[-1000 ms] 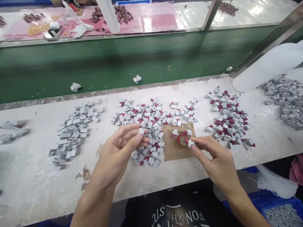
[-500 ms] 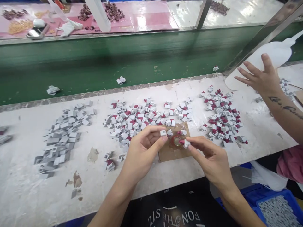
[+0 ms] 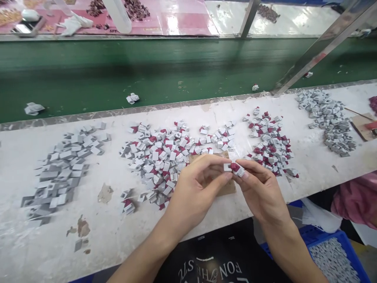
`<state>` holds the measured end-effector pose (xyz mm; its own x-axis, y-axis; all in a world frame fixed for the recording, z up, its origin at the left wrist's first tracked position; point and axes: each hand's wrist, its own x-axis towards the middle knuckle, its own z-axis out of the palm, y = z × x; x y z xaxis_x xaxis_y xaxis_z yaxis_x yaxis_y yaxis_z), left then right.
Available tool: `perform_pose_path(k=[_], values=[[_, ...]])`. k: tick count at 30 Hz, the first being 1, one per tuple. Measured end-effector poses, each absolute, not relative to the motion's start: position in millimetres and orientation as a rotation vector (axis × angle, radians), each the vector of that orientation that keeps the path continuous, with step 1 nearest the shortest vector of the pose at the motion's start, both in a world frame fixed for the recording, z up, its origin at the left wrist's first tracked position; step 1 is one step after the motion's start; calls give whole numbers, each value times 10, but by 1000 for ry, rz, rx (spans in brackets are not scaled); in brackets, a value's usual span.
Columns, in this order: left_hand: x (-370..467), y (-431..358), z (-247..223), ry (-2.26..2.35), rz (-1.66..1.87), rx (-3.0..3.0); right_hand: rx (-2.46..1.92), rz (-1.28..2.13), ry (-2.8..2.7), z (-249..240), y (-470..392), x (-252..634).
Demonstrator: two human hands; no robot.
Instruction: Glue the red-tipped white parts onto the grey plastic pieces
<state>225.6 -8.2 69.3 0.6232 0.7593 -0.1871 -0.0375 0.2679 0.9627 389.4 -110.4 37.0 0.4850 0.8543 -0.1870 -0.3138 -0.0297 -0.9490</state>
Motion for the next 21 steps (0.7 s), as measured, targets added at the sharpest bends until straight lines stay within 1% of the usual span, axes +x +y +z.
perform_pose_path(k=[7,10,15,21], values=[[2181,-20,672,793,561,1412,-1320,1013,-671,413,-1066,3937],[2120,125,736,746,530,1393,-1289,1061,-744,456,-996,3965],[2022,466,840,681,342,1483,-1253,1143,-869,554,-771,4031],[2141,707,781,677,359,1513,-1266,1180,-903,536,-512,4093]])
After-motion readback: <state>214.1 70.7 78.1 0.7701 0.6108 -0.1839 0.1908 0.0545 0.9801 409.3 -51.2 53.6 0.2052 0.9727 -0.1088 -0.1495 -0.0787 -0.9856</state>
